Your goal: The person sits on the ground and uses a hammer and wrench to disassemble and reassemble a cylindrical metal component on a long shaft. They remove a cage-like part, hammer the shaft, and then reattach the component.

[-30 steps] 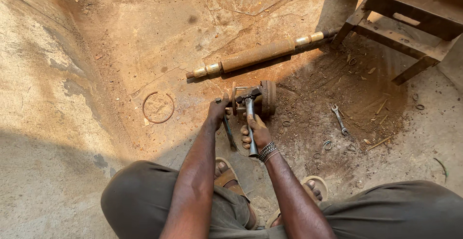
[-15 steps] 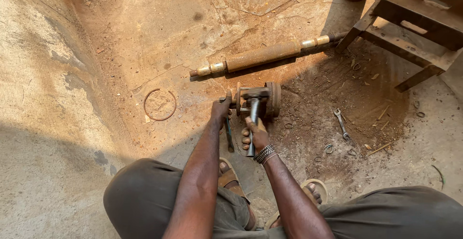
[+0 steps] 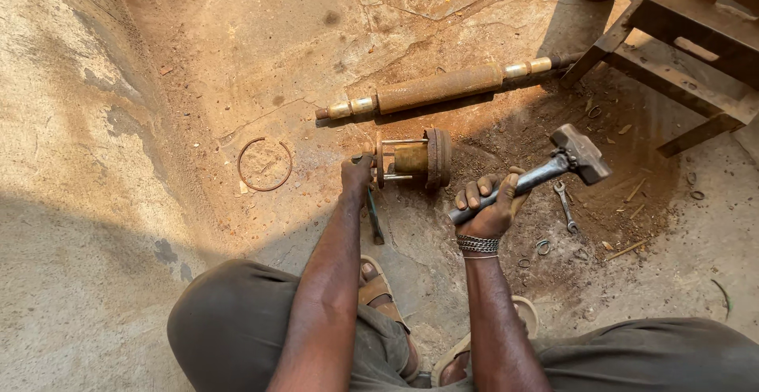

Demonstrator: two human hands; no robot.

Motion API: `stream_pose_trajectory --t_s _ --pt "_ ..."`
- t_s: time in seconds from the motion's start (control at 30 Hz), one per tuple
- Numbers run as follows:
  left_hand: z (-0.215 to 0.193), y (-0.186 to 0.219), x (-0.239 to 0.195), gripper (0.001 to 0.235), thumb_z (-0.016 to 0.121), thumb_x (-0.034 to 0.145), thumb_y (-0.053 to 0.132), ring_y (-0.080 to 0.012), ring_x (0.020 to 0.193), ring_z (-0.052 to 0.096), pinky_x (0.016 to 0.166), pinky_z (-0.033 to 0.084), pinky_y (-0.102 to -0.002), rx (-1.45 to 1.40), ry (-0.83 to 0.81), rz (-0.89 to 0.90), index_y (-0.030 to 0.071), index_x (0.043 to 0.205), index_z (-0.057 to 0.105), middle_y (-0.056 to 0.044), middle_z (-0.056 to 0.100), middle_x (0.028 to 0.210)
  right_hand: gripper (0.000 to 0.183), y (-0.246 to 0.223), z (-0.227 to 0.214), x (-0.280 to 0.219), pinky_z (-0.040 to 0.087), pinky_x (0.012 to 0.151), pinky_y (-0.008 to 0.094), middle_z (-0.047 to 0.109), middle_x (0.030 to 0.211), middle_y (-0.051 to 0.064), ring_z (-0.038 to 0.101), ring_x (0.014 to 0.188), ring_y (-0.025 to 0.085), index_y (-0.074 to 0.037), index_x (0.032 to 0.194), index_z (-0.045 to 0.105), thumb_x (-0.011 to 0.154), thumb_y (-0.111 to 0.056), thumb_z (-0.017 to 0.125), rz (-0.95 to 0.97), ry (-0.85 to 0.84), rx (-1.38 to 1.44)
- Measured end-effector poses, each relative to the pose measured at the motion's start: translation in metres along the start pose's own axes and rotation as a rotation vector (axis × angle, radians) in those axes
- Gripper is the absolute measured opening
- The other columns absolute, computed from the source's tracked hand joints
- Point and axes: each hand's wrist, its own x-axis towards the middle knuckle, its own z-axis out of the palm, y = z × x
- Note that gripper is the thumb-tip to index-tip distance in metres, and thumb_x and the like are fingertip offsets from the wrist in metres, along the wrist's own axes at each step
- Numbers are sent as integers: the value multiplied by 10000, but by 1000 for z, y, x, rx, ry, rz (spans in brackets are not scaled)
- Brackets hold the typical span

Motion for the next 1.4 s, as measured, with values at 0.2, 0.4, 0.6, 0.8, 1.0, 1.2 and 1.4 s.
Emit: stream_pose_trajectory --t_s 0.2,0.4,0.6,0.8,1.0,1.2,1.4 --pt "-24 9 -12 962 724 888 550 -300 1051 611 770 589 -435 -50 86 -35 -143 1451 366 -267 543 1261 283 82 3 -42 380 365 273 473 665 -7 411 435 91 -252 1226 454 1002 -355 592 953 -276 -379" --pt "-41 21 -19 927 735 837 511 -330 911 702 568 620 -420 -8 45 -50 -152 1383 387 -273 585 1156 284 56 -8 -22 392 354 277 469 674 -8 428 436 91 -173 1158 493 1027 -421 544 754 -272 -289" --pt "-31 -1 10 834 722 804 488 -332 935 720 654 626 -419 47 179 -36 -148 1296 500 -287 657 1135 256 -2 5 -1 466 408 268 487 734 -11 501 503 84 -181 1232 465 1082 -379 527 153 -119 -36" --pt "-48 -12 7 774 671 833 600 -350 953 733 840 560 -447 42 342 11 -132 1079 723 -278 756 1047 244 94 9 -25 426 340 303 482 665 23 462 429 118 -184 1152 456 1049 -379 560 236 0 -185" --pt "-83 21 -33 787 712 801 645 -315 885 744 817 581 -431 56 354 -1 -98 1059 676 -235 755 973 234 123 1 -34 367 363 256 479 684 -9 393 445 79 -132 1065 498 1014 -346 577 1144 -295 -212" --pt "-87 26 -43 685 683 860 594 -331 921 769 827 606 -423 185 249 -1 -65 1045 662 -250 758 995 182 90 9 -48 401 353 282 493 673 4 437 441 97 -184 1036 468 1002 -308 597 836 -254 -490" --pt "-66 19 -24 634 774 828 506 -369 961 718 844 583 -470 325 369 136 -84 1031 663 -267 711 1039 224 78 -39 -9 426 352 302 511 668 9 465 442 107 -145 998 479 931 -180 690 560 -71 -464"
